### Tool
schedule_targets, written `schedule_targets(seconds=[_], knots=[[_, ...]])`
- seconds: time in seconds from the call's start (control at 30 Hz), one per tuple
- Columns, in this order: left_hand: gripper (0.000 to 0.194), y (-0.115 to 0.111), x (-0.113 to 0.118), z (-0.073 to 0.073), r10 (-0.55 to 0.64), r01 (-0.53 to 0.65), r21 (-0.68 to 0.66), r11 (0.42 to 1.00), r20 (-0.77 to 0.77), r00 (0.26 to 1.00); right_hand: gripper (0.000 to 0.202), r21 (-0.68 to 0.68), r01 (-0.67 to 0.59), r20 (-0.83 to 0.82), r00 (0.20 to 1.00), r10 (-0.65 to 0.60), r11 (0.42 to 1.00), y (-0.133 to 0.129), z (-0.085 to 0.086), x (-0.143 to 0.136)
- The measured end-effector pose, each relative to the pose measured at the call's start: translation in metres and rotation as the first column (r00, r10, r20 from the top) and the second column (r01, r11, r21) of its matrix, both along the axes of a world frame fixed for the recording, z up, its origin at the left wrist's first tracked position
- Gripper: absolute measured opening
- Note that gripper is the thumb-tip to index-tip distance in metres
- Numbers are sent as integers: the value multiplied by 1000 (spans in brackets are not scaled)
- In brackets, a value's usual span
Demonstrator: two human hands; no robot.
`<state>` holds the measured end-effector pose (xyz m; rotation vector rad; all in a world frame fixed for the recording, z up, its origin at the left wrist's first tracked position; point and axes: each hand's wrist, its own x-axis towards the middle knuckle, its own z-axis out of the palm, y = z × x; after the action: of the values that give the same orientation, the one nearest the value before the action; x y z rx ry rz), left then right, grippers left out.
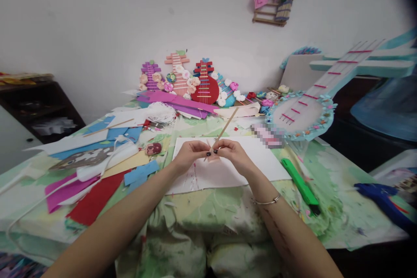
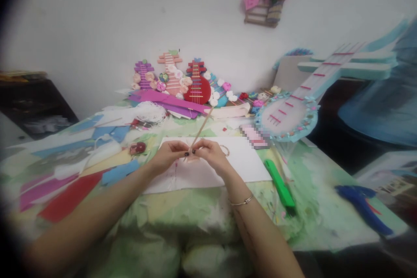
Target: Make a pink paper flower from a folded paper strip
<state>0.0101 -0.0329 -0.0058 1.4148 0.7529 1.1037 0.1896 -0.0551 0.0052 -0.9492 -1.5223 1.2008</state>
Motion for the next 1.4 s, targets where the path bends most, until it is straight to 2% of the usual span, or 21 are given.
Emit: schedule_targets(seconds=[0.23, 0.37, 0.53, 0.77, 1.13, 1.4], knots=[[17, 0, -1, 0, -44, 44, -4, 999, -14, 999, 12, 74, -6, 111, 994, -2, 997, -7, 10, -1], [19, 3, -1, -4, -93, 93, -17, 996, -8, 996, 14, 83, 22, 189, 981, -37, 996, -6, 8, 0], [18, 5, -2, -8, -159, 158, -47, 986, -7, 987, 13, 38, -31, 194, 981, 23, 999, -1, 0, 3], [17, 5, -2, -6, -184, 183, -39, 982, -36, 982, 12, 26, -75, 155, 985, 70, 997, -3, 4, 3], [19, 7, -3, -9, -171, 168, -63, 984, -48, 984, 19, 142, -34, 259, 966, -4, 989, 1, -2, 3], [22, 1, -1, -3, -225, 217, -83, 973, -103, 969, 20, 167, -68, 273, 962, 20, 984, 5, -4, 5]])
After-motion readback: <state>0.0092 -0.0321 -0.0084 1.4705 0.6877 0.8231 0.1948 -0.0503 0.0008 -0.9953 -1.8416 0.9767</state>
